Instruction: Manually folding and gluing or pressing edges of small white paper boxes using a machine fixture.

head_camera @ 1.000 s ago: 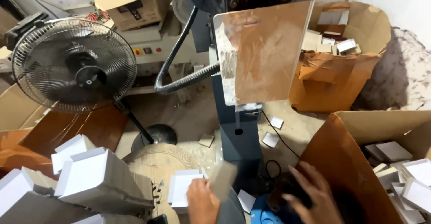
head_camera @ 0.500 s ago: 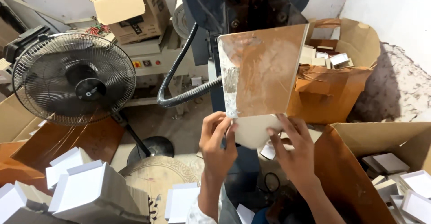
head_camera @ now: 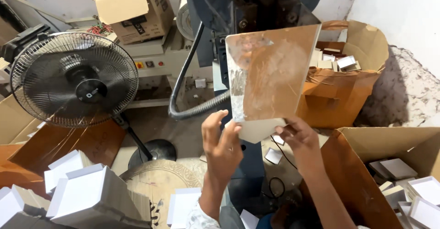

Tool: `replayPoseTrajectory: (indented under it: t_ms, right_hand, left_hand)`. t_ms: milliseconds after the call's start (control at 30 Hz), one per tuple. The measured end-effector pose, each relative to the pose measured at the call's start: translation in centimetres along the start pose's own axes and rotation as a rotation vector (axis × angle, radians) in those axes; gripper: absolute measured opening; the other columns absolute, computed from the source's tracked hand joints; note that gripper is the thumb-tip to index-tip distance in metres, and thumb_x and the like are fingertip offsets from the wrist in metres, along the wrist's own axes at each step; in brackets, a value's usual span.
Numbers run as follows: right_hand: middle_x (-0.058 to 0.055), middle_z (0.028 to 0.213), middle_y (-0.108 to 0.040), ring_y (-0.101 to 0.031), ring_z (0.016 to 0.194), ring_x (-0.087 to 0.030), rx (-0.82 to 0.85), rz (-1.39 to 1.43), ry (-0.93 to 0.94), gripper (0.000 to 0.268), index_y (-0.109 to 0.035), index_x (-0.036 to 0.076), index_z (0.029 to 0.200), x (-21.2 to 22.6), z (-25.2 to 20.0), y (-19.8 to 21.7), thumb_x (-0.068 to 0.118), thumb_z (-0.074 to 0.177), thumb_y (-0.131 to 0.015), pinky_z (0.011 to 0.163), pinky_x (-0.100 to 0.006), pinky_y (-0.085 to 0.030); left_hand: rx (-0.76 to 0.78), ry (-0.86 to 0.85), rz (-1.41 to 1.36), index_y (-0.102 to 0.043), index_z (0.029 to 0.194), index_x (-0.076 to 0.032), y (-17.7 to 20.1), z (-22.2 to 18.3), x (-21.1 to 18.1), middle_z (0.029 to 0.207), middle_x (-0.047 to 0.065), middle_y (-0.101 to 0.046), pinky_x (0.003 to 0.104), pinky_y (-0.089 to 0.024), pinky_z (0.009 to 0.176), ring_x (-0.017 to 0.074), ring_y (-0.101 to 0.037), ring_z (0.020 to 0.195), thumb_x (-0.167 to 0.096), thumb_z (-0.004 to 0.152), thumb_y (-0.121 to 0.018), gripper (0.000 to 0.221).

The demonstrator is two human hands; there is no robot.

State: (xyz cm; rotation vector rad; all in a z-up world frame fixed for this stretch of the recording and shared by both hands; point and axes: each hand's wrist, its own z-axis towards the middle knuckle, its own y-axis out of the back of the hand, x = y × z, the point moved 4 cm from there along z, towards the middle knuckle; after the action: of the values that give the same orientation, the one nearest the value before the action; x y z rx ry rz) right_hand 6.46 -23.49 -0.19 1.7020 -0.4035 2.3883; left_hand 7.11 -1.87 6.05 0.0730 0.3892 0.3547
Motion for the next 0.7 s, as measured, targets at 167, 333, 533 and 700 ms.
replayPoseTrajectory:
  t_ms: [167, 333, 533, 700]
  right_hand:
    - [-0.01, 0.109, -0.074, -0.069, 0.1, -0.02, 0.061, -0.446, 0.358, 0.041, -0.074, 0.004, 0.122, 6.4, -2.3, -0.6, 0.007, 0.081, -0.081, 0.089, -0.031, -0.053]
    - [-0.015, 0.121, -0.064, -0.063, 0.114, -0.032, -0.209, -0.725, 0.699, 0.041, -0.068, 0.003, 0.124, 5.1, -2.0, -2.4, 0.003, 0.084, -0.078, 0.097, -0.038, -0.05]
    - [-0.015, 0.12, -0.066, -0.069, 0.111, -0.03, -0.08, -0.537, 0.508, 0.03, -0.07, 0.003, 0.116, 2.7, -0.7, -2.4, 0.001, 0.086, -0.075, 0.088, -0.037, -0.054]
    - [-0.012, 0.115, -0.068, -0.073, 0.102, -0.025, -0.014, -0.216, 0.235, 0.03, -0.069, 0.002, 0.115, 2.1, -0.5, -0.9, 0.004, 0.086, -0.077, 0.09, -0.032, -0.058]
  left_hand:
    - [-0.019, -0.3, 0.24, -0.07, 0.117, -0.007, 0.1, 0.0, -3.3, 0.117, 0.015, -0.062, 0.047, -0.054, 0.093, 0.0355, -0.064, 0.11, 0.001, 0.091, -0.071, 0.027]
    - [-0.067, 0.047, -0.015, -0.072, 0.112, -0.001, -0.5, -1.3, 0.8, 0.113, 0.014, -0.067, 0.038, -0.06, 0.086, 0.0292, -0.071, 0.1, 0.01, 0.088, -0.07, 0.026]
    - [-0.023, 0.171, -0.085, -0.073, 0.109, -0.001, 0.0, -1.3, 1.8, 0.11, 0.013, -0.069, 0.034, -0.06, 0.081, 0.0263, -0.074, 0.096, 0.013, 0.083, -0.07, 0.03]
    - [-0.043, -0.071, 0.177, -0.071, 0.11, -0.003, 1.3, 1.0, -3.5, 0.116, 0.017, -0.063, 0.041, -0.058, 0.083, 0.0333, -0.07, 0.102, 0.01, 0.08, -0.07, 0.033]
